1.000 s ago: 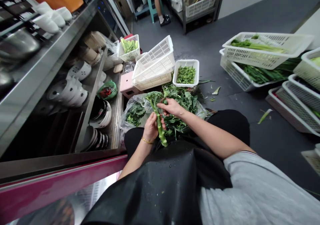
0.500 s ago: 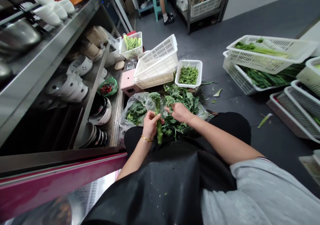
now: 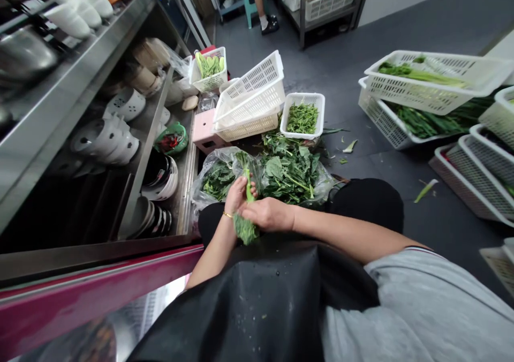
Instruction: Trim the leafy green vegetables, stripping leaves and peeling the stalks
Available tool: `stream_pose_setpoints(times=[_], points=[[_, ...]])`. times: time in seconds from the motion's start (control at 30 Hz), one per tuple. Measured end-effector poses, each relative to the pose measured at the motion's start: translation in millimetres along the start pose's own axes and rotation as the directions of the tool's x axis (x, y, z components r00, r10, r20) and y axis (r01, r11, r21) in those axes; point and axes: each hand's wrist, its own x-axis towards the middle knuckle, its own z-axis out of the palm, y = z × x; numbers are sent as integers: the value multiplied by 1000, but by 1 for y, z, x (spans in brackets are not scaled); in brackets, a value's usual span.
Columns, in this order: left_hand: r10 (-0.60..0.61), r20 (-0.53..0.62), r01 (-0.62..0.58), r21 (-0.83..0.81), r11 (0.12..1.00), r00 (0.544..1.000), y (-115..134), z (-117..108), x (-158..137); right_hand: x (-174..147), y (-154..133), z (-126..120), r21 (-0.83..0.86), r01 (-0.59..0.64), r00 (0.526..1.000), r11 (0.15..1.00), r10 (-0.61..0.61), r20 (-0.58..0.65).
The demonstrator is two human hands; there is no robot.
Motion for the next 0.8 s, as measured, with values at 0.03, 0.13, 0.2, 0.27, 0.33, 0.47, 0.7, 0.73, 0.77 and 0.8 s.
stream_pose_setpoints(times=[0.03,0.13,0.2,0.27,0.33,0.47,0.7,0.73,0.77,0.8], points=[[39,-28,-39,5,999,999,0,-1,1,-2,2,0,87,-105,993,991,109,-38],[122,-73,-118,49,992,990,-2,1,1,-1,27,-8,407,-526,777,747,617,-128],[131,-59,-126,80,989,990,-5,5,-2,3,48,-12,579,-603,630,549,773,-77],[158,-55,-151,113,982,986,-8,8,-3,9,62,-13,668,-585,604,461,797,-22],[180,-49,-171,155,973,982,-10,11,-3,16,67,-10,700,-563,613,438,790,-2],[243,-25,-227,274,935,970,-15,9,3,25,72,-6,701,-559,610,442,792,-12],[129,-37,-120,177,977,991,-15,3,28,21,79,0,307,-512,804,802,574,-157],[100,-58,-92,129,987,993,-11,1,35,19,77,2,240,-420,882,875,456,-120],[74,-82,-66,92,994,994,-5,-2,43,15,75,3,207,-331,935,921,349,-56],[52,-104,-45,66,997,993,1,-7,51,12,75,3,196,-271,962,942,274,11]])
